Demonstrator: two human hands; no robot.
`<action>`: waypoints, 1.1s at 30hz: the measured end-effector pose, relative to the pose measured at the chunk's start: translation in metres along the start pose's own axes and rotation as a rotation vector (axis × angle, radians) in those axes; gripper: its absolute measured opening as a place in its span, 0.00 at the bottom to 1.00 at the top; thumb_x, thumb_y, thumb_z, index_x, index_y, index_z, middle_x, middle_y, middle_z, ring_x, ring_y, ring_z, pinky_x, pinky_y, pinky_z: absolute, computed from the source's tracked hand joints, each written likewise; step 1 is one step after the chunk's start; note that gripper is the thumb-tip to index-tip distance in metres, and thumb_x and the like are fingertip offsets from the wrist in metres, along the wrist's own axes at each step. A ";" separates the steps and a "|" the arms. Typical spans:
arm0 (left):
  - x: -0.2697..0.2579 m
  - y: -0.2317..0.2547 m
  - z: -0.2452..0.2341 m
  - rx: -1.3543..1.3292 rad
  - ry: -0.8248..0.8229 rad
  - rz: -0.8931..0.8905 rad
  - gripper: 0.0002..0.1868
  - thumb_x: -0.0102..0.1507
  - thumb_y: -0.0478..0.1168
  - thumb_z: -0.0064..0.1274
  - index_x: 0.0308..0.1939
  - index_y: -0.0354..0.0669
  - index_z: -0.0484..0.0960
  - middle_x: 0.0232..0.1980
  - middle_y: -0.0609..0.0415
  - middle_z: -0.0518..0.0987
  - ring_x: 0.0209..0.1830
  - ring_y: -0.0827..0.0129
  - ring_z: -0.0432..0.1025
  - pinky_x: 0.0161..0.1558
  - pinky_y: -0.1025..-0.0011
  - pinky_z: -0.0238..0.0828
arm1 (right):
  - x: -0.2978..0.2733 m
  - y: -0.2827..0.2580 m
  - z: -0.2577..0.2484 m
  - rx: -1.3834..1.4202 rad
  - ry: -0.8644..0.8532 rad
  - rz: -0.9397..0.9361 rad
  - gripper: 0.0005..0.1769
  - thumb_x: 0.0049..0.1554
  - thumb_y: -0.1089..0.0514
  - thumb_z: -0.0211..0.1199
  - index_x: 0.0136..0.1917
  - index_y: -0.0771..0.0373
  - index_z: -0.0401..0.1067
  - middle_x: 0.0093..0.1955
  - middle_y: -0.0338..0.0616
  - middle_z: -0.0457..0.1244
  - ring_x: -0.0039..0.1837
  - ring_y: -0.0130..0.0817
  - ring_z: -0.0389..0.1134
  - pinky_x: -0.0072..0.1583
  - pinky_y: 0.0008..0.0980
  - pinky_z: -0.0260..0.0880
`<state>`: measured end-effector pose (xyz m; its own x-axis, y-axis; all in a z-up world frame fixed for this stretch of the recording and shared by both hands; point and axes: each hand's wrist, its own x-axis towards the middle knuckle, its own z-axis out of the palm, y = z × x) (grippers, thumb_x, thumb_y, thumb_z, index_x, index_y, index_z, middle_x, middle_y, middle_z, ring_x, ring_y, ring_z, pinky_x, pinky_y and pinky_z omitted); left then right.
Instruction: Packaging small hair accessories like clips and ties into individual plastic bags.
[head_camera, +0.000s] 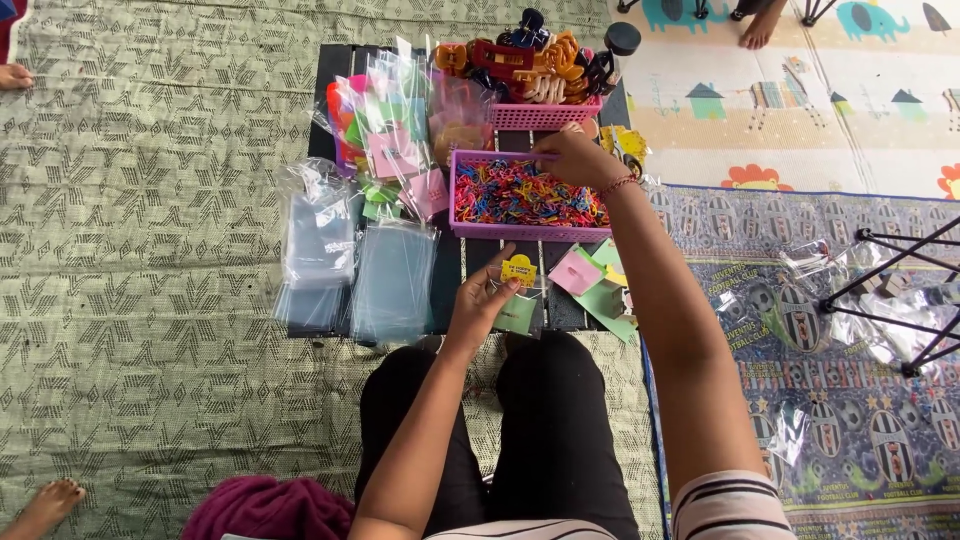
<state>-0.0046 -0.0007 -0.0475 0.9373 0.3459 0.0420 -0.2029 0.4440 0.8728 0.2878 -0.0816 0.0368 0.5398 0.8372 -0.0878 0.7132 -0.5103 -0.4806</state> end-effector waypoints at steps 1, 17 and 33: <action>-0.001 0.001 0.001 0.000 0.001 0.001 0.13 0.65 0.39 0.61 0.49 0.35 0.82 0.72 0.47 0.72 0.43 0.69 0.81 0.40 0.75 0.83 | 0.002 -0.007 -0.004 -0.001 -0.001 -0.001 0.18 0.61 0.55 0.63 0.62 0.63 0.78 0.58 0.58 0.69 0.61 0.60 0.69 0.64 0.54 0.65; -0.010 -0.004 -0.016 0.020 0.065 -0.201 0.15 0.64 0.42 0.63 0.52 0.43 0.81 0.38 0.45 0.85 0.30 0.63 0.81 0.30 0.63 0.83 | 0.090 -0.284 0.082 -0.845 0.750 -0.721 0.08 0.48 0.59 0.71 0.35 0.44 0.78 0.47 0.31 0.58 0.48 0.25 0.58 0.50 0.35 0.55; -0.024 -0.018 -0.013 -0.016 0.022 -0.196 0.19 0.63 0.41 0.60 0.55 0.36 0.78 0.49 0.44 0.82 0.40 0.70 0.76 0.38 0.72 0.74 | 0.180 -0.262 0.143 -1.057 0.440 -0.325 0.06 0.52 0.58 0.68 0.45 0.54 0.80 0.58 0.43 0.59 0.58 0.39 0.53 0.61 0.47 0.48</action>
<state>-0.0270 -0.0066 -0.0707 0.9531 0.2689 -0.1390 -0.0213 0.5175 0.8554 0.1341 0.2309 0.0224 0.2254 0.9233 0.3110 0.7487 -0.3684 0.5511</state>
